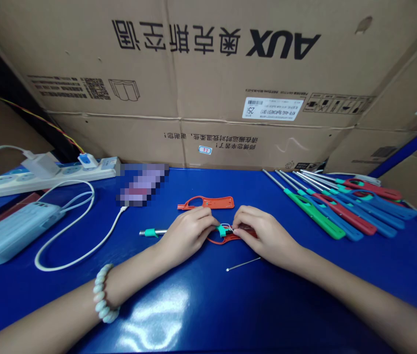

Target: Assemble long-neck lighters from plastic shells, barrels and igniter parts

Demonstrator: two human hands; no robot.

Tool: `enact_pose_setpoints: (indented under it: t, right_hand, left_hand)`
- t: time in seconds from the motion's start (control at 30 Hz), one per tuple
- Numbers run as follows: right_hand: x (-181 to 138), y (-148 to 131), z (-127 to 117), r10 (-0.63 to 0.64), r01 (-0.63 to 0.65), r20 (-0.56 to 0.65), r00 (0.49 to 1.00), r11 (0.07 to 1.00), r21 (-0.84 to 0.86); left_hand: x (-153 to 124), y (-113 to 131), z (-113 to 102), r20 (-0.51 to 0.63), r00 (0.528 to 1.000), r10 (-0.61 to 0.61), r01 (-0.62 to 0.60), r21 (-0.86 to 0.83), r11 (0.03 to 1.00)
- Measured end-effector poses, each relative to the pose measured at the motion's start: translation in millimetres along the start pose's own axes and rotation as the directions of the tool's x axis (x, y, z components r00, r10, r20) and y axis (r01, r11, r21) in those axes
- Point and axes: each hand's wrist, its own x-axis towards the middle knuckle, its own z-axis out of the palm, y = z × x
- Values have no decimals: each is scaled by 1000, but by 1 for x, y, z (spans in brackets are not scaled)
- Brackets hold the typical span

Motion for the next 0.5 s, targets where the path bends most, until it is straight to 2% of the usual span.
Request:
enact_pose_setpoints:
  t: [0.3,0.5]
  right_hand:
    - [0,-1,0,-15,16,9,1000,997,-71]
    - [0,-3,0,-14,15,8,1000,995,-94]
  left_hand:
    - [-1,1,-1,48,992,121,-127,170,977]
    - [-2,1,-1,69,988,135,-146,180,973]
